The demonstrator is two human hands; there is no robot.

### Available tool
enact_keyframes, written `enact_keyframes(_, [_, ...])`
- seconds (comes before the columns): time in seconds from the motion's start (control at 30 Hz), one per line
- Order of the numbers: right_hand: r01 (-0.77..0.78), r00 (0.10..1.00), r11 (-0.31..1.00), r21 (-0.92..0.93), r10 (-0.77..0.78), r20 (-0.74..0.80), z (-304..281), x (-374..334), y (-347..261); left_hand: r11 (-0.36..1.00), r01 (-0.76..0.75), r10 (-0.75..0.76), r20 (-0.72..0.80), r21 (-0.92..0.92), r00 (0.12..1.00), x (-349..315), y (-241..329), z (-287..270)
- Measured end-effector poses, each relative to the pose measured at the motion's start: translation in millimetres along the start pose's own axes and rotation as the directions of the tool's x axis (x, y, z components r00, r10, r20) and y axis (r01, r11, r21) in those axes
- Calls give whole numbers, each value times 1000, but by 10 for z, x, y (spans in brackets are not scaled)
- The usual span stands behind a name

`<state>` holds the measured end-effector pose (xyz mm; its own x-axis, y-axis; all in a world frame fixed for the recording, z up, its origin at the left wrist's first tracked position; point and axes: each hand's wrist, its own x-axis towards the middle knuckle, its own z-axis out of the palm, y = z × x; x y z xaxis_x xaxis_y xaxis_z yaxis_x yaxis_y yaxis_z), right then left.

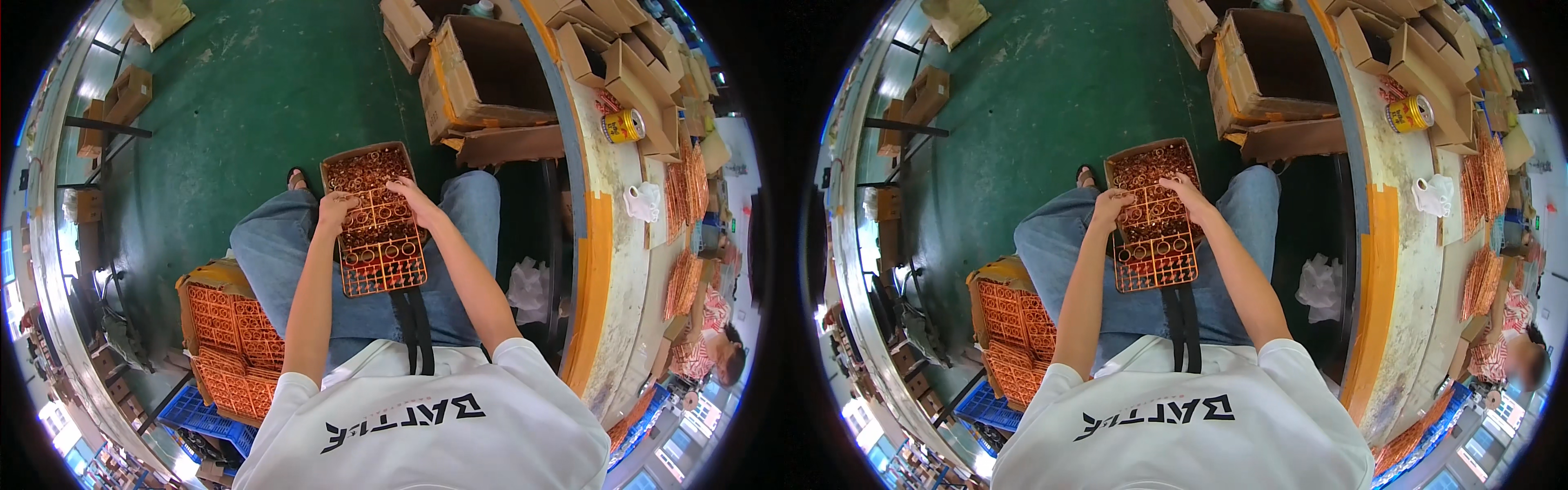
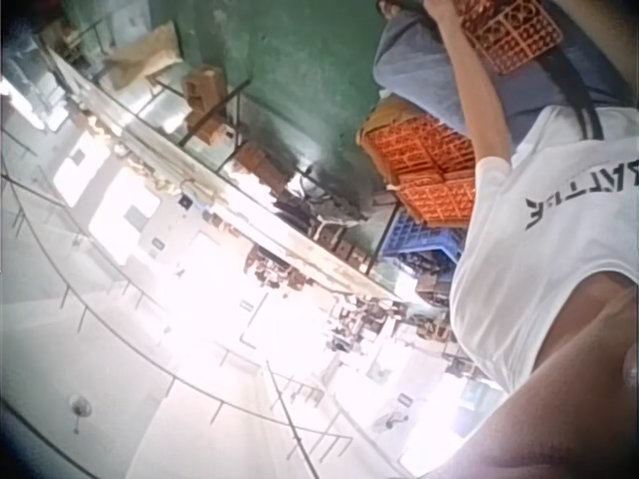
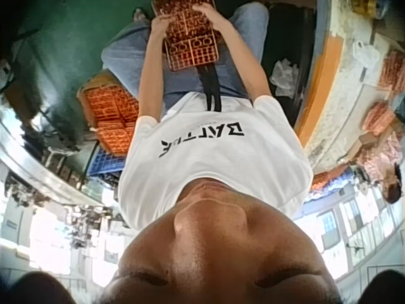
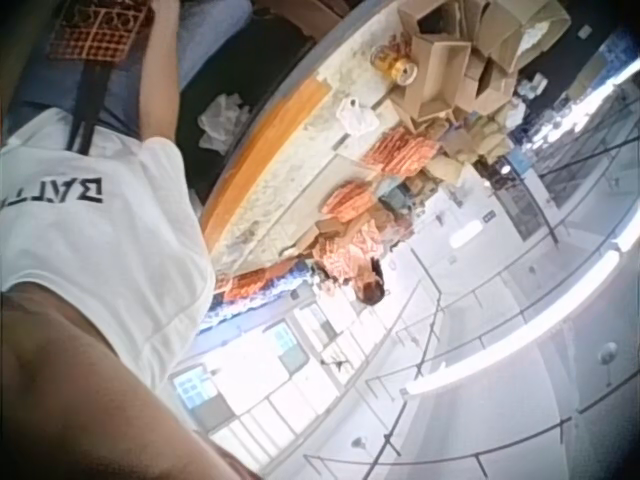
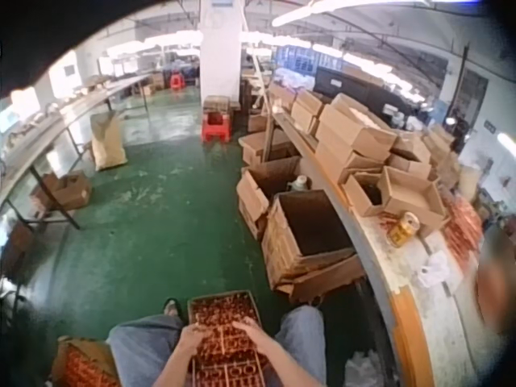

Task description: The person places copper wire grids onto a red plastic frame and pushes small metallic components into the grid holes by hand, then places the assembled grids onto a workbench.

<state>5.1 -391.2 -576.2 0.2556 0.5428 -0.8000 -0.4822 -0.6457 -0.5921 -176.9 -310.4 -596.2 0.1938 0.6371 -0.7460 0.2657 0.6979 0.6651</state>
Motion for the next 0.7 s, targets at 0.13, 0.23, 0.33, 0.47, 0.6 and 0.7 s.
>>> enact_keyframes(0.13, [-270, 926, 963, 18, 254, 279, -87, -239, -92, 994, -113, 113, 69, -12, 991, 169, -147, -124])
enact_keyframes(0.23, [-91, 928, 993, 75, 57, 369, -163, -224, -30, 997, -27, 25, 24, 71, 999, 154, -66, 16])
enact_keyframes(0.33, [-56, 933, 998, 24, 44, 358, -161, -192, -18, 987, 144, -137, 106, -67, 985, 200, -50, -97])
enact_keyframes(0.47, [23, 963, 1000, -20, -17, 268, -129, -83, 111, 997, 44, -30, 221, -60, 975, 83, -17, -114])
enact_keyframes(0.6, [130, 972, 984, -118, -103, 210, -131, -10, 167, 957, 103, -38, 233, -271, 972, -247, 141, -17])
enact_keyframes(0.7, [164, 966, 982, -96, -140, 216, -42, -79, 130, 971, 79, -4, 312, -227, 950, -302, -24, -109])
